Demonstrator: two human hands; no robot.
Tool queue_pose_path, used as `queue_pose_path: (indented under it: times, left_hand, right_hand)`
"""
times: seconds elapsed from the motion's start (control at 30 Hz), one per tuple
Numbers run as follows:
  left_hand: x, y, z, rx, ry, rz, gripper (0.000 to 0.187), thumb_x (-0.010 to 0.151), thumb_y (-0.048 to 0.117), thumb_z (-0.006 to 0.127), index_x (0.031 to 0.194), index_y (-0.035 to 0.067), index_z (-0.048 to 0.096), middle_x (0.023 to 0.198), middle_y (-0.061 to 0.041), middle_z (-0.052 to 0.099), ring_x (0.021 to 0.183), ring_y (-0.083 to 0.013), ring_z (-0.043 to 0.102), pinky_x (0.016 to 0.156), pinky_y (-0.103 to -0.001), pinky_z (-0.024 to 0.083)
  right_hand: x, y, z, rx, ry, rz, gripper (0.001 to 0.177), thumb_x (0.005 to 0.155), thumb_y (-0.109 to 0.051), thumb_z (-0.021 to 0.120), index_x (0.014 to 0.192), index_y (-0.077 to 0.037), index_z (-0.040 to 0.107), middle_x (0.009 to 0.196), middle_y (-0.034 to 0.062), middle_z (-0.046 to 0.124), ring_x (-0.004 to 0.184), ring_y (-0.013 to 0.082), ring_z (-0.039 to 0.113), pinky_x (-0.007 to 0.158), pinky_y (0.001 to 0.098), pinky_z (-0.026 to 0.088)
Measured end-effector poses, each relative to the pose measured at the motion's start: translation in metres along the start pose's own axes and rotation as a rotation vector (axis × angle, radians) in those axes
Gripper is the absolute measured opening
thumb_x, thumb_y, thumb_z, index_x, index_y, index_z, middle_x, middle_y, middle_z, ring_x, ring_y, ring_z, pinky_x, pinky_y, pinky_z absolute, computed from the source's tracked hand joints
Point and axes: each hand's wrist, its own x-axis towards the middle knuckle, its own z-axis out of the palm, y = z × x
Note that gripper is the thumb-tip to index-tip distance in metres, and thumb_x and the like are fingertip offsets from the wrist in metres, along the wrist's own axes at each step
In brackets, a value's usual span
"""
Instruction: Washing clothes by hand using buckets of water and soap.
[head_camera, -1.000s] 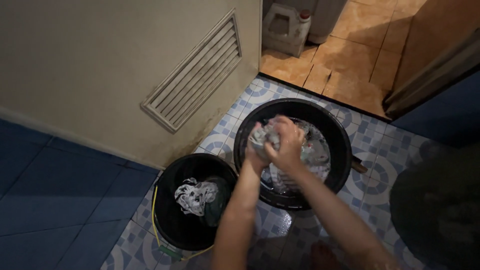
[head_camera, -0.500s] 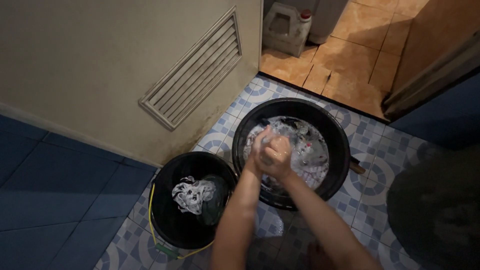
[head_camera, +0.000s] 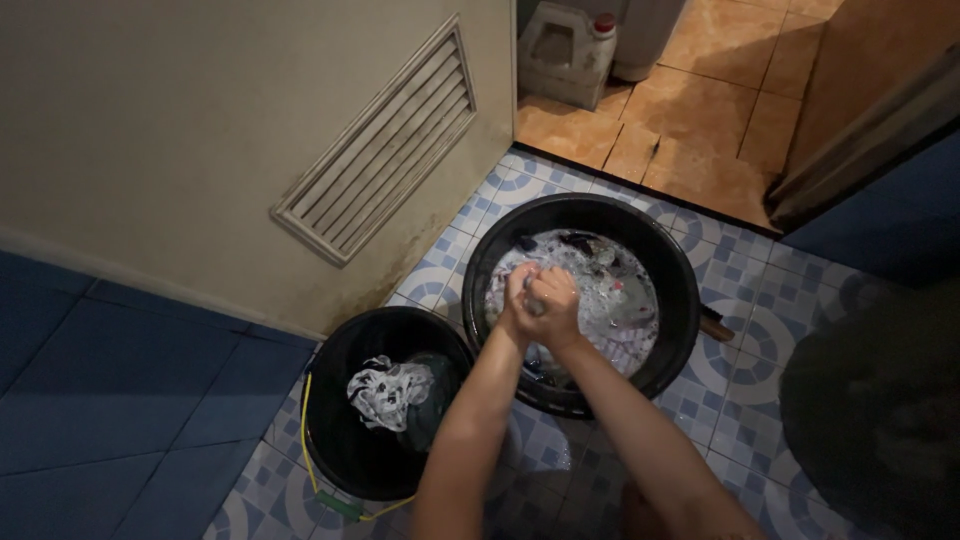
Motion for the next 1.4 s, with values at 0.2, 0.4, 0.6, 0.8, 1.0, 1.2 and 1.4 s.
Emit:
queue_pose_path:
  times: [0.2, 0.4, 0.6, 0.8, 1.0, 1.2, 1.4]
  left_hand:
    - [-0.012, -0.005, 0.031, 0.057, -0.055, 0.041, 0.040, 0.105, 0.038, 0.042, 0.081, 0.010, 0.057, 0.086, -0.010, 0.065, 0.085, -0.0220, 0.066, 0.084, -0.038, 0.055]
    - [-0.017, -0.007, 0.039, 0.015, 0.057, -0.066, 0.047, 0.097, 0.043, 0.038, 0.088, 0.004, 0.061, 0.091, -0.014, 0.067, 0.088, -0.0239, 0.067, 0.085, -0.038, 0.055]
    - [-0.032, -0.016, 0.053, 0.050, 0.409, 0.034, 0.051, 0.099, 0.048, 0.036, 0.106, 0.009, 0.067, 0.102, -0.011, 0.069, 0.093, -0.0240, 0.067, 0.087, -0.041, 0.055]
    - [-0.066, 0.003, 0.080, -0.033, 0.513, -0.056, 0.062, 0.087, 0.058, 0.038, 0.120, 0.016, 0.069, 0.115, -0.007, 0.074, 0.104, -0.0315, 0.067, 0.092, -0.055, 0.047]
    - [-0.120, 0.072, 0.082, -0.079, 0.461, -0.021, 0.061, 0.086, 0.059, 0.059, 0.123, 0.012, 0.069, 0.122, -0.012, 0.071, 0.113, -0.0367, 0.063, 0.100, -0.055, 0.048]
    - [-0.214, 0.150, 0.089, 0.193, 0.468, 0.346, 0.044, 0.086, 0.056, 0.062, 0.099, 0.015, 0.066, 0.096, -0.010, 0.070, 0.090, -0.0362, 0.067, 0.075, -0.059, 0.054]
    - [-0.273, 0.165, -0.020, 0.030, 0.514, 0.597, 0.037, 0.095, 0.052, 0.068, 0.099, 0.015, 0.062, 0.097, -0.008, 0.069, 0.093, -0.0321, 0.067, 0.081, -0.052, 0.059]
  right_hand:
    - [0.000, 0.002, -0.002, -0.021, -0.010, 0.042, 0.020, 0.067, -0.008, 0.076, 0.074, -0.006, 0.057, 0.078, 0.0115, 0.058, 0.073, 0.0340, 0.055, 0.067, 0.0450, 0.044]
    - [-0.006, 0.010, 0.000, -0.003, 0.001, 0.089, 0.023, 0.070, -0.007, 0.076, 0.069, -0.006, 0.053, 0.077, 0.0107, 0.059, 0.072, 0.0327, 0.056, 0.068, 0.0436, 0.045]
    - [-0.012, 0.046, -0.025, 0.197, -0.250, 0.198, 0.014, 0.076, -0.011, 0.082, 0.082, -0.007, 0.070, 0.086, 0.0086, 0.066, 0.082, 0.0259, 0.063, 0.077, 0.0391, 0.050]
    - [-0.031, 0.135, -0.069, 0.360, -0.420, 0.512, 0.054, 0.100, -0.039, 0.057, 0.145, -0.009, 0.054, 0.143, 0.0172, 0.056, 0.130, 0.0322, 0.057, 0.106, 0.0463, 0.050]
    - [-0.070, 0.173, -0.080, -0.373, -0.801, 0.596, 0.059, 0.084, -0.043, 0.071, 0.136, -0.017, 0.063, 0.132, 0.0248, 0.063, 0.117, 0.0447, 0.063, 0.101, 0.0506, 0.051]
    - [-0.068, 0.177, -0.057, -0.547, -1.050, 0.899, 0.054, 0.088, -0.037, 0.060, 0.139, -0.020, 0.064, 0.135, 0.0202, 0.069, 0.125, 0.0435, 0.065, 0.104, 0.0543, 0.053]
    - [0.002, 0.093, -0.022, -0.681, -1.460, 0.541, 0.047, 0.091, -0.039, 0.059, 0.132, -0.018, 0.068, 0.138, 0.0148, 0.066, 0.127, 0.0383, 0.063, 0.104, 0.0520, 0.052]
